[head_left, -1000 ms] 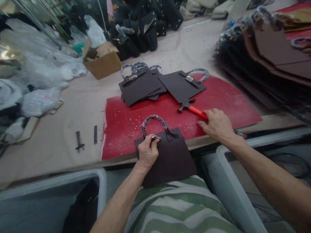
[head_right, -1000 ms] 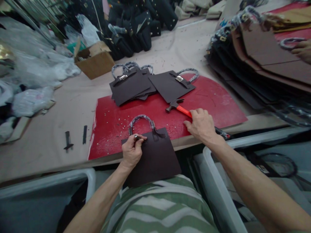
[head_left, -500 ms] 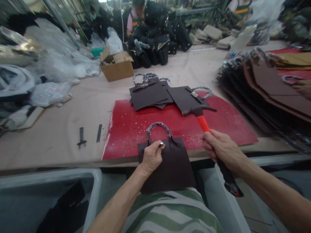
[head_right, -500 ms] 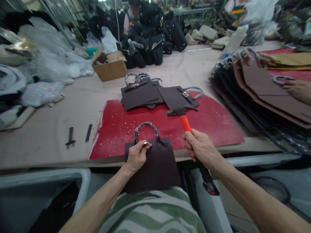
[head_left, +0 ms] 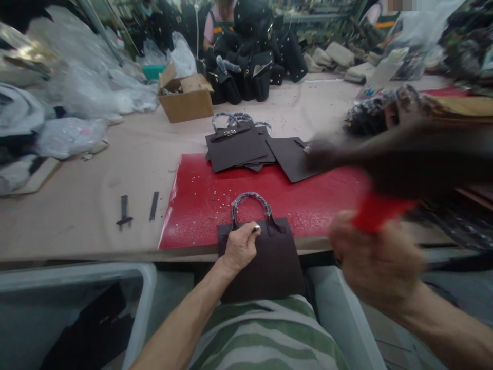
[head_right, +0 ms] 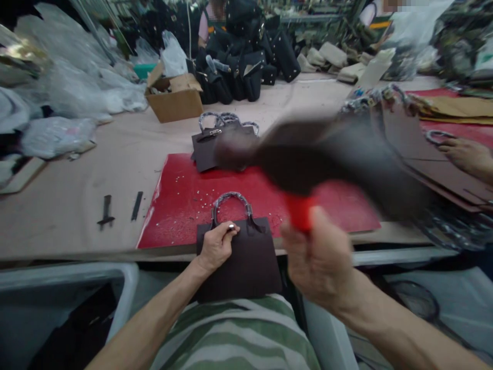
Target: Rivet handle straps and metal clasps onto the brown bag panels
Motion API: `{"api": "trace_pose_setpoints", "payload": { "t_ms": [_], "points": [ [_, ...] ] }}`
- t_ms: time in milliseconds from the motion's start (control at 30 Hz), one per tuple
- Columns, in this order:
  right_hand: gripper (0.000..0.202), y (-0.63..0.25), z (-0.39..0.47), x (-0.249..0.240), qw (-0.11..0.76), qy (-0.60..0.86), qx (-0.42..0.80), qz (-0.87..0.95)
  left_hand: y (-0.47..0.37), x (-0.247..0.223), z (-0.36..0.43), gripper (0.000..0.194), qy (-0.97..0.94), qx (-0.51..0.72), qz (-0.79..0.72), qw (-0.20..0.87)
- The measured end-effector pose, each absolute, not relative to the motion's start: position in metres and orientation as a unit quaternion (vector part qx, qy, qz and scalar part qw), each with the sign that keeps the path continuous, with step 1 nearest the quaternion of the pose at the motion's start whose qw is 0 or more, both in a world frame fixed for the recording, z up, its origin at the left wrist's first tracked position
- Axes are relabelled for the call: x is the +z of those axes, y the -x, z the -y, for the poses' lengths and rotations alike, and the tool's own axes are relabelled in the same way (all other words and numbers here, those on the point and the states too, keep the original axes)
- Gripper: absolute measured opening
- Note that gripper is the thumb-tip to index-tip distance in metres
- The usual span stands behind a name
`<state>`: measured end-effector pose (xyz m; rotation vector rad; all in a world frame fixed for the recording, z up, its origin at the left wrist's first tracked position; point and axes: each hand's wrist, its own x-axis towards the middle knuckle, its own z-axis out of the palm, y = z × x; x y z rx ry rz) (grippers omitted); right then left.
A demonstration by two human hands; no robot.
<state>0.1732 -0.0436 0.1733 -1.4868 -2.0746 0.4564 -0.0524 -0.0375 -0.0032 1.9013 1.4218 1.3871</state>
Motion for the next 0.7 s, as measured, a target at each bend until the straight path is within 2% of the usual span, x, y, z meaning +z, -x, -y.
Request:
{"api": "trace_pose_setpoints", "payload": {
  "t_ms": [167,300,433,533,633,700],
  "points": [
    [0.034,-0.179,0.028,0.146,0.125,0.526,0.248,0.804,0.052,-0.003,0.038,0.013,-0.683,0.504,-0.489,0.201],
    [0.043,-0.207,-0.008,0.117,0.108,0.591,0.363,0.712,0.051,-0.004,0.038,0.012,-0.673,0.512,-0.49,0.214],
    [0.041,-0.226,-0.042,0.085,0.073,0.643,0.27,0.713,0.052,-0.002,0.038,0.011,-0.68,0.516,-0.479,0.204],
    [0.036,-0.216,-0.048,0.071,0.115,0.635,0.147,0.75,0.052,-0.001,0.04,0.012,-0.68,0.52,-0.477,0.196],
    [0.053,-0.185,-0.031,0.059,0.183,0.537,0.026,0.823,0.05,-0.001,0.041,0.014,-0.678,0.518,-0.484,0.194],
    [0.065,-0.159,-0.014,0.048,0.196,0.469,0.036,0.86,0.046,0.001,0.041,0.013,-0.669,0.514,-0.496,0.208]
  ]
}}
